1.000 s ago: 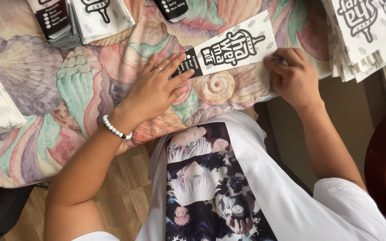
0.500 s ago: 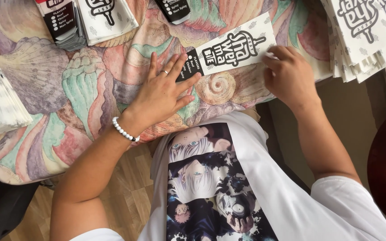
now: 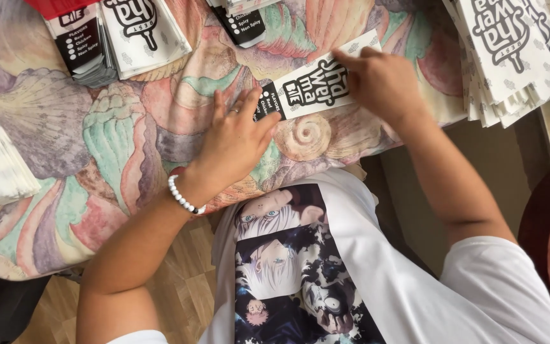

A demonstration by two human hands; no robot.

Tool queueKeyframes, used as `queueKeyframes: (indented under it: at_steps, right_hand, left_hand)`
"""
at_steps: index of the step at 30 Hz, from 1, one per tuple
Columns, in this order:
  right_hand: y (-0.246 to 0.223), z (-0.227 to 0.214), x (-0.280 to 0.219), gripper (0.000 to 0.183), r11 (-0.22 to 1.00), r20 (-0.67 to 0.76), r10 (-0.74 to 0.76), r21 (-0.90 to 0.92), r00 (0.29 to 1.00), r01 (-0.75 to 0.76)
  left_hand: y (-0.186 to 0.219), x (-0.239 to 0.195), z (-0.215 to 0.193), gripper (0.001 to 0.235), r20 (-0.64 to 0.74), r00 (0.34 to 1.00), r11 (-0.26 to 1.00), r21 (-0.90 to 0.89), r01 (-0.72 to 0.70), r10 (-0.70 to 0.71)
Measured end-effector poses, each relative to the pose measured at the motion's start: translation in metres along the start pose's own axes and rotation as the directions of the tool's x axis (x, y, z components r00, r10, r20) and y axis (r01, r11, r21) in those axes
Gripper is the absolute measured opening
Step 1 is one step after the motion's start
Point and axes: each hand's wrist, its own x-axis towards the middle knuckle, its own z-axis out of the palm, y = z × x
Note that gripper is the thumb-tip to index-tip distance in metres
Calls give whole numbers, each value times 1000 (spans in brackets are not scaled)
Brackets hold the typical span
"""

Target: The person handles a sheet of paper containing multiple printed labels, repeatedly peeling individual black-and-white stickers from the sheet and applying them onto pre-printed paper sleeves laid out on a table.

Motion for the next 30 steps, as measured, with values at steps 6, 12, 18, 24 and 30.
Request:
queueKeyframes:
  at_steps: [6,12,18,24,30]
  right_hand:
    - [29,10,-7,56,1000,-88,23,-11,996,-24]
    - [11,-1,1,36,997,-73,18,-80,997,-24]
    - [-29,-24,26,40,952,-250,-272,73,929,298]
    - [11,-55,-1,22,920,-202,-336,140,920,367]
    - [89,-90,-69,9,993,-333,-1,109,943,40]
  left_hand:
    - [4,50,13,17,-89,976,938,270,216,-199]
    - [-22,69,19,31,110,948,953,87,291,-300]
    - [-15,75,6,27,-170,976,963,-254,92,-138]
    - [-31,35,-68,26,-40,991,976,-182,122,-132]
    - [-63,-5,-98,31,-104,955,949,-187,254,-276]
